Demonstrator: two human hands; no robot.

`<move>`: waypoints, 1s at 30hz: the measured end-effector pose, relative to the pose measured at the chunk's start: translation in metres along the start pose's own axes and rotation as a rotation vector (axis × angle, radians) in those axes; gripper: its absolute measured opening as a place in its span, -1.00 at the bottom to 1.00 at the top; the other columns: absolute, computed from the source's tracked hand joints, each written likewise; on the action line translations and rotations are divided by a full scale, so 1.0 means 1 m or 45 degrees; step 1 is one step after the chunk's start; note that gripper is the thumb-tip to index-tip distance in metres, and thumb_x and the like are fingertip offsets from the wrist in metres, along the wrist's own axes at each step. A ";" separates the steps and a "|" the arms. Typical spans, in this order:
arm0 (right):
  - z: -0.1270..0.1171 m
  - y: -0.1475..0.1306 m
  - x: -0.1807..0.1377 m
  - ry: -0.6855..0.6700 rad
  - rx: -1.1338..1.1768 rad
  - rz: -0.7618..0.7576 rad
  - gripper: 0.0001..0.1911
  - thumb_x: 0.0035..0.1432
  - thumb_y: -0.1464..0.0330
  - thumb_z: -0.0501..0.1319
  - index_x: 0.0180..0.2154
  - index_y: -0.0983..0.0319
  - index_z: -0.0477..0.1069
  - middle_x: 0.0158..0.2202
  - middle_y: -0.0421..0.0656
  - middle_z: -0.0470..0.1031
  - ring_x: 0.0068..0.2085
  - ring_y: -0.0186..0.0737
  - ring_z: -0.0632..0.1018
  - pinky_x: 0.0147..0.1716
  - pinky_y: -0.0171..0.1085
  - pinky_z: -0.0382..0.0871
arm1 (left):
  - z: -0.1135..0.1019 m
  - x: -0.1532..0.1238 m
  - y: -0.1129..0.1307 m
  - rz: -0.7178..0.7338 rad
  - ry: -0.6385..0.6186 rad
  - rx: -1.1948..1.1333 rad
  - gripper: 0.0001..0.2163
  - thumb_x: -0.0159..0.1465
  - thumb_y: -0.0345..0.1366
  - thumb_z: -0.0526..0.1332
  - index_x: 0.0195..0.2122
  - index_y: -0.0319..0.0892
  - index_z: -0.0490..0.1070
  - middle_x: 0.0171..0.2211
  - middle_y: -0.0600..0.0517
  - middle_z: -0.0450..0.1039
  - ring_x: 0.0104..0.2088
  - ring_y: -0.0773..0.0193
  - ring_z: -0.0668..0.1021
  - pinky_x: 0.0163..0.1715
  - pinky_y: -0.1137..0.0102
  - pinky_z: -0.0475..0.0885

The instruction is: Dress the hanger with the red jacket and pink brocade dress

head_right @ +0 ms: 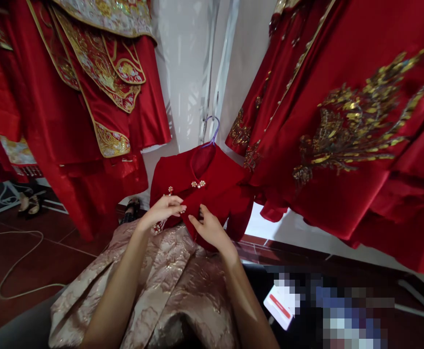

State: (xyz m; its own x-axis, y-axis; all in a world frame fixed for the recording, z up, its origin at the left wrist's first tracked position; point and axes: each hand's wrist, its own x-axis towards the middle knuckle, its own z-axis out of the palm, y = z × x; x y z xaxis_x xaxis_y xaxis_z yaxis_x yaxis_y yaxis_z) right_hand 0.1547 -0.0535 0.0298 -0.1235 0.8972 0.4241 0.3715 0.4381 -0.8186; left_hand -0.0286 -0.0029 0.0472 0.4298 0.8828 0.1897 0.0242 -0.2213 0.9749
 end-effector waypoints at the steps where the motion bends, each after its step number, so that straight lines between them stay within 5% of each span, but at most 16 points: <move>1: -0.001 -0.002 0.000 0.019 -0.006 0.029 -0.61 0.04 0.21 0.23 -0.09 0.21 0.29 -0.14 -0.03 0.48 -0.16 -0.18 0.54 -0.20 -0.15 0.50 | -0.003 0.000 0.000 0.036 0.074 0.048 -0.80 0.02 -0.24 0.31 -0.38 -0.26 0.43 -0.51 0.06 0.45 -0.51 0.42 0.48 -0.46 0.47 0.45; 5: -0.008 -0.015 0.002 0.212 -0.011 0.082 -0.62 0.03 0.12 0.23 -0.20 0.22 0.25 -0.28 -0.07 0.44 -0.30 -0.21 0.52 -0.33 -0.17 0.52 | -0.010 -0.003 0.004 0.185 0.408 0.293 -0.89 0.03 -0.34 0.25 -0.40 -0.25 0.44 -0.56 0.09 0.43 -0.56 0.43 0.45 -0.55 0.53 0.35; 7: -0.010 -0.024 0.003 0.163 0.080 0.066 -0.64 0.05 0.09 0.19 -0.24 0.20 0.26 -0.30 -0.10 0.42 -0.32 -0.24 0.51 -0.37 -0.20 0.53 | -0.006 -0.004 0.009 0.263 0.437 0.351 -0.92 0.04 -0.36 0.23 -0.43 -0.24 0.43 -0.55 0.10 0.42 -0.54 0.42 0.45 -0.53 0.54 0.35; 13: -0.001 -0.024 0.005 0.059 0.077 0.026 -0.52 0.01 0.16 0.25 -0.06 0.17 0.21 -0.15 -0.05 0.44 -0.20 -0.18 0.53 -0.27 -0.19 0.50 | 0.021 -0.007 0.022 0.268 0.011 0.168 -0.85 0.16 -0.27 0.17 -0.29 -0.20 0.45 -0.39 0.05 0.51 -0.39 0.34 0.53 -0.37 0.45 0.45; 17: -0.004 -0.018 0.008 0.179 -0.147 0.002 -0.64 0.03 0.22 0.23 -0.12 0.16 0.27 -0.19 -0.08 0.48 -0.20 -0.14 0.54 -0.20 -0.14 0.45 | 0.023 -0.011 0.026 0.358 -0.070 0.248 -0.79 0.22 -0.21 0.13 -0.26 -0.16 0.50 -0.22 -0.01 0.51 -0.18 0.27 0.52 -0.15 0.37 0.44; 19: -0.012 -0.019 0.008 0.197 -0.209 -0.001 -0.69 0.02 0.22 0.24 -0.18 0.16 0.31 -0.27 -0.11 0.50 -0.27 -0.15 0.55 -0.27 -0.17 0.44 | 0.019 -0.011 0.024 0.426 0.051 0.299 -0.80 0.23 -0.20 0.13 -0.23 -0.13 0.49 -0.18 -0.03 0.47 -0.11 0.25 0.48 -0.14 0.37 0.43; 25: -0.031 -0.026 0.005 0.085 -0.283 0.031 -0.65 -0.02 0.14 0.28 -0.23 0.19 0.34 -0.51 -0.23 0.44 -0.53 -0.30 0.45 -0.49 -0.29 0.36 | 0.010 0.007 -0.009 0.278 0.871 0.275 -0.51 0.10 -0.29 0.26 0.06 -0.11 0.16 0.01 -0.15 0.16 -0.17 0.29 0.42 -0.22 0.36 0.46; 30: -0.026 -0.023 0.005 -0.044 -0.152 0.095 -0.60 0.00 0.19 0.26 -0.13 0.21 0.31 -0.41 -0.19 0.47 -0.44 -0.31 0.50 -0.43 -0.32 0.39 | 0.009 0.018 -0.037 0.242 0.820 0.368 -0.59 0.05 -0.28 0.29 -0.12 -0.17 0.17 -0.10 -0.09 0.20 -0.25 0.32 0.42 -0.25 0.35 0.43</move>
State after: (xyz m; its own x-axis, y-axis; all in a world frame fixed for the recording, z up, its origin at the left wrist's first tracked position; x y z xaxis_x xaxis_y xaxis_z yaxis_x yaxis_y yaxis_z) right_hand 0.1693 -0.0609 0.0606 -0.1219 0.9294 0.3483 0.4878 0.3618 -0.7945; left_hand -0.0132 0.0175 0.0134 -0.1638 0.8673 0.4700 0.2778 -0.4166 0.8656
